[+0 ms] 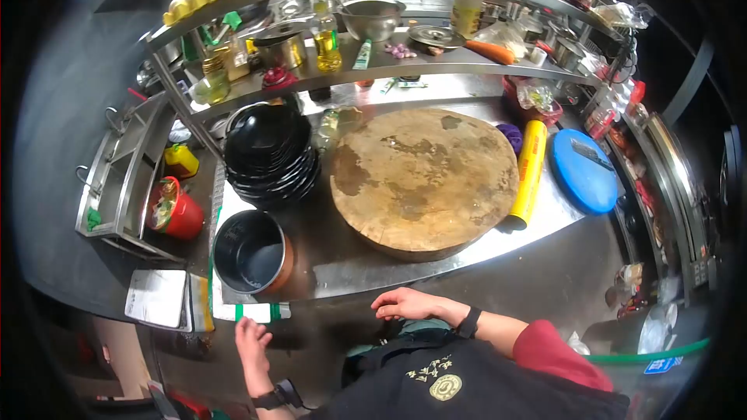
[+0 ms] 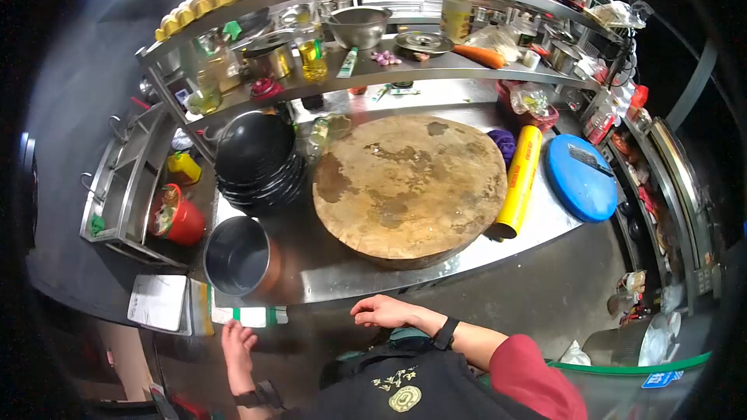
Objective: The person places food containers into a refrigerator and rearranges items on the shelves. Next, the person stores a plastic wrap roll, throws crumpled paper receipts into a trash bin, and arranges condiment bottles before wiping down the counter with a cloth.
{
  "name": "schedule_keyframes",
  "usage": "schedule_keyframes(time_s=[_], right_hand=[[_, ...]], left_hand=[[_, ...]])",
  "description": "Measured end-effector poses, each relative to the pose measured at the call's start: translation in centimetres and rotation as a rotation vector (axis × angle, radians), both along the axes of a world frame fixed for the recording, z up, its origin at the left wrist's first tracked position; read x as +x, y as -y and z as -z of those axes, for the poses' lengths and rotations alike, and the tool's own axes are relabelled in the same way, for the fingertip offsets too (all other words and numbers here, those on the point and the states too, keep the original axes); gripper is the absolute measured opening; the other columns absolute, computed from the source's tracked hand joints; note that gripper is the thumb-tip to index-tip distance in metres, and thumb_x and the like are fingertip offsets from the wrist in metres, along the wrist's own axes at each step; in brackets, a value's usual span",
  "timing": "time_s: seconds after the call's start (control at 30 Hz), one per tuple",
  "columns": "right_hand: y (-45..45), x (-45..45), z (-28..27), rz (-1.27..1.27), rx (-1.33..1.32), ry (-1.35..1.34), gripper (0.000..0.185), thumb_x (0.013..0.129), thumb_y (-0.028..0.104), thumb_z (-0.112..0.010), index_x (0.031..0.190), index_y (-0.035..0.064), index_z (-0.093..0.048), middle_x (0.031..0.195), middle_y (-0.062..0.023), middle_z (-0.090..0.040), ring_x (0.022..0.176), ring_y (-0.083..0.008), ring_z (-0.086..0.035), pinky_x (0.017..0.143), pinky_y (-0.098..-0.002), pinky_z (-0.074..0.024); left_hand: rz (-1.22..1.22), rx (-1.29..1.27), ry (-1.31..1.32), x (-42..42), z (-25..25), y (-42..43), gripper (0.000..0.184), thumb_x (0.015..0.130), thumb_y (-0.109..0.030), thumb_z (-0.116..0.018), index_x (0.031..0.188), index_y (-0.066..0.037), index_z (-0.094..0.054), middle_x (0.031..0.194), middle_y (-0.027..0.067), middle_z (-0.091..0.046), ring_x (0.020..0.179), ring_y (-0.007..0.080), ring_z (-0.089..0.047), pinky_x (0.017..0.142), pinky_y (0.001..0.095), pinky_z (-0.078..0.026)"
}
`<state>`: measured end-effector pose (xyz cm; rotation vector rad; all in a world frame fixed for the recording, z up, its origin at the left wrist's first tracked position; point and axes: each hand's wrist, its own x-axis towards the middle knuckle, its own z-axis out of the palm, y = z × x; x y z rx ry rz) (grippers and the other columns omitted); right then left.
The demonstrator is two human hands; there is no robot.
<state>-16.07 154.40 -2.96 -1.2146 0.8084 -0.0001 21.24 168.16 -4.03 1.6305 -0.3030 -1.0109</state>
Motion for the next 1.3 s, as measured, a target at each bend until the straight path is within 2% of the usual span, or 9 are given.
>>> schedule_keyframes(time_s=[0.13,0.23,0.4,0.57,0.7,0.83,0.93,1.03,1.3], right_hand=[[1.3,-1.2,-4.9,0.012,-0.17,0.034,0.038,0.092,0.027,-0.056,0.123,0.0042,-0.054,0.107,-0.0056,-0.064,0.097,-0.013,-0.058,0.087,-0.0286,-0.0454],[1.7,-2.7,-7.0,0.098,-0.302,0.039,0.038,0.091,0.03,-0.056,0.121,0.0051,-0.055,0.11,-0.0081,-0.064,0.102,-0.0168,-0.058,0.091,-0.0306,-0.0435],[2.1,-5.8,-12.3,0.299,-0.329,-0.057,0.037,0.093,0.024,-0.056,0.123,0.0024,-0.053,0.109,-0.0063,-0.064,0.1,-0.0125,-0.057,0.088,-0.0278,-0.0448],[4.5,-6.8,-16.5,0.44,-0.37,-0.23,0.038,0.092,0.019,-0.057,0.124,0.0005,-0.052,0.107,-0.0086,-0.066,0.1,-0.0142,-0.059,0.089,-0.0286,-0.0455],[9.7,-5.9,-19.7,0.242,-0.546,-0.327,0.038,0.092,0.025,-0.057,0.123,0.0031,-0.054,0.105,-0.0079,-0.066,0.097,-0.015,-0.061,0.087,-0.0287,-0.046],[19.1,-2.1,-21.8,-0.138,-0.913,-0.508,0.041,0.088,0.032,-0.055,0.12,0.0062,-0.056,0.108,-0.0155,-0.064,0.1,-0.0277,-0.06,0.086,-0.0362,-0.0465],[27.2,3.7,-21.2,-0.359,-1.009,-0.806,0.038,0.086,0.026,-0.052,0.119,0.0074,-0.057,0.11,-0.0181,-0.062,0.103,-0.035,-0.059,0.087,-0.0388,-0.0474],[33.1,8.6,-17.2,-0.226,-1.054,-0.874,0.038,0.084,0.018,-0.049,0.121,0.0106,-0.057,0.11,-0.0174,-0.063,0.106,-0.0347,-0.058,0.087,-0.0426,-0.0471],[45.8,16.7,-5.9,-0.744,-1.624,-0.711,0.047,0.076,0.015,-0.061,0.123,0.0174,-0.056,0.124,-0.0081,-0.054,0.12,-0.0289,-0.047,0.093,-0.0503,-0.0404]], left_hand=[[-0.072,0.034,0.002,2.6,0.1,4.1,0.071,0.087,-0.035,-0.056,0.144,-0.008,-0.022,0.14,0.015,-0.033,0.127,0.0349,-0.034,0.088,0.0427,-0.042],[-0.128,0.026,-0.055,4.3,1.5,6.5,0.074,0.086,-0.034,-0.058,0.145,-0.012,-0.02,0.144,0.0137,-0.027,0.127,0.037,-0.032,0.091,0.0443,-0.042],[-0.016,-0.051,-0.288,5.8,2.5,8.3,0.044,0.083,-0.026,-0.057,0.122,-0.017,-0.04,0.12,0.0049,-0.043,0.1,0.0282,-0.048,0.083,0.0419,-0.046],[0.019,-0.007,-0.246,6.0,1.5,9.3,0.044,0.08,-0.017,-0.052,0.123,-0.016,-0.04,0.108,0.0037,-0.049,0.086,0.0208,-0.054,0.074,0.0382,-0.049],[0.122,0.023,-0.193,6.3,1.6,9.8,0.047,0.077,-0.012,-0.049,0.123,-0.015,-0.04,0.103,0.0042,-0.051,0.085,0.0186,-0.054,0.072,0.0367,-0.049],[0.088,0.106,-0.165,4.0,-0.2,10.6,0.05,0.075,-0.007,-0.047,0.124,-0.015,-0.04,0.103,0.0048,-0.051,0.086,0.0177,-0.055,0.07,0.0353,-0.049],[0.053,0.119,-0.15,3.2,0.7,10.5,0.051,0.074,-0.006,-0.048,0.124,-0.013,-0.04,0.105,0.0055,-0.054,0.084,0.018,-0.057,0.065,0.0332,-0.05],[0.065,0.085,-0.123,2.9,0.6,10.7,0.05,0.074,-0.003,-0.05,0.123,-0.009,-0.041,0.099,0.0064,-0.057,0.075,0.0147,-0.057,0.05,0.0229,-0.044],[-0.05,0.107,-0.165,1.7,0.3,10.0,0.047,0.081,-0.001,-0.053,0.126,-0.012,-0.043,0.099,0.0022,-0.056,0.07,0.0076,-0.052,0.044,0.0182,-0.035]])
